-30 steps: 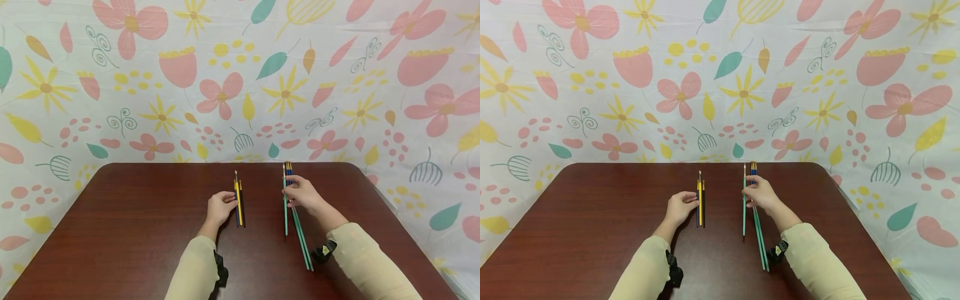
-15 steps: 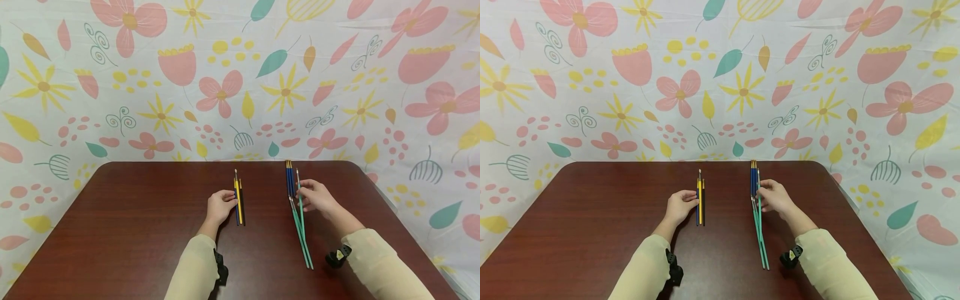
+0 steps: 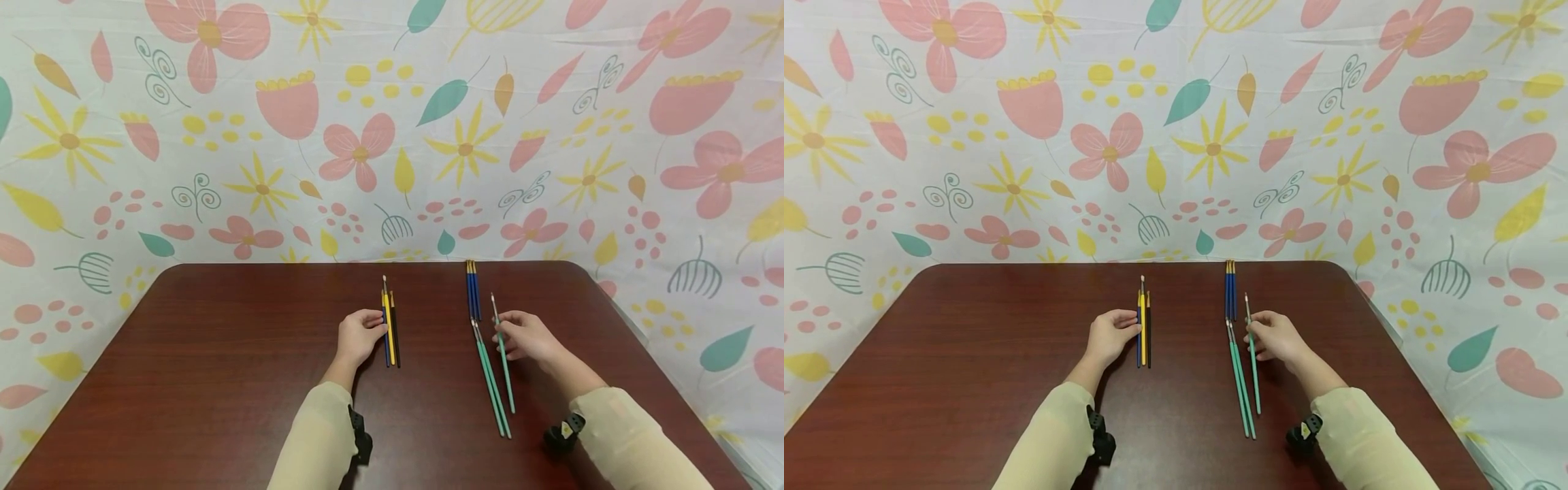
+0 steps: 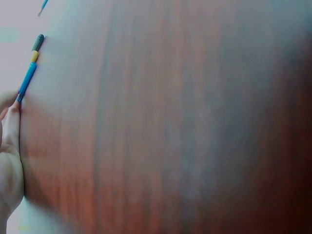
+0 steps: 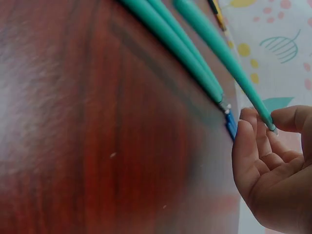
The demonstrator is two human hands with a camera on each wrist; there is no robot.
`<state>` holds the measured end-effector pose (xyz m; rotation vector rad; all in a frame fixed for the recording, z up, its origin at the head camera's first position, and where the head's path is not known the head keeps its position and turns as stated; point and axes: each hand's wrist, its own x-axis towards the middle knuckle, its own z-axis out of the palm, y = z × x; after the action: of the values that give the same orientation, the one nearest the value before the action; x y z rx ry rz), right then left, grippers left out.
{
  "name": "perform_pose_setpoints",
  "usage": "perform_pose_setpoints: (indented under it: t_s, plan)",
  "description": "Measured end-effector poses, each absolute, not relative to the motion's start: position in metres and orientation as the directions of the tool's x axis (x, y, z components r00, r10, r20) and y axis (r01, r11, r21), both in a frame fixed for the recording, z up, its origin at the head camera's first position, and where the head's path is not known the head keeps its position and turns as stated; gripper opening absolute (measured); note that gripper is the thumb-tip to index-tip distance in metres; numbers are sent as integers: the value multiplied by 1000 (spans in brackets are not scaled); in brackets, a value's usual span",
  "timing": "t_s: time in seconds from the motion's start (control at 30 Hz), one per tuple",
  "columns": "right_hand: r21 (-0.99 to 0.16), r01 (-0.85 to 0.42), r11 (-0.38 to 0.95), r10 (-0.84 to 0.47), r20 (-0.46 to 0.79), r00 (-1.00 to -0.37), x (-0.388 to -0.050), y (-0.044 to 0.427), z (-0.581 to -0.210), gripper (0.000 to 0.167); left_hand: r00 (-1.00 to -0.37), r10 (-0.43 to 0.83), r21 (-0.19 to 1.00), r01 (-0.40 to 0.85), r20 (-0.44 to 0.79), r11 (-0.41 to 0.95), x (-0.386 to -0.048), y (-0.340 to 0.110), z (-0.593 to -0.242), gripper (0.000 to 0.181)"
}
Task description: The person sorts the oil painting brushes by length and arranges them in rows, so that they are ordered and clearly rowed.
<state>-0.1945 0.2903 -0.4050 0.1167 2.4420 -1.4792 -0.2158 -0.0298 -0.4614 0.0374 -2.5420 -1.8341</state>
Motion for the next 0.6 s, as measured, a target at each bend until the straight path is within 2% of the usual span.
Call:
perform_pose_setpoints:
  t_s: [0.6]
  plan:
    - [-848, 221, 481, -108, -308, -945, -185, 293, -421, 37, -999, -29, 950, -21, -13, 312, -215, -29, -462, 26]
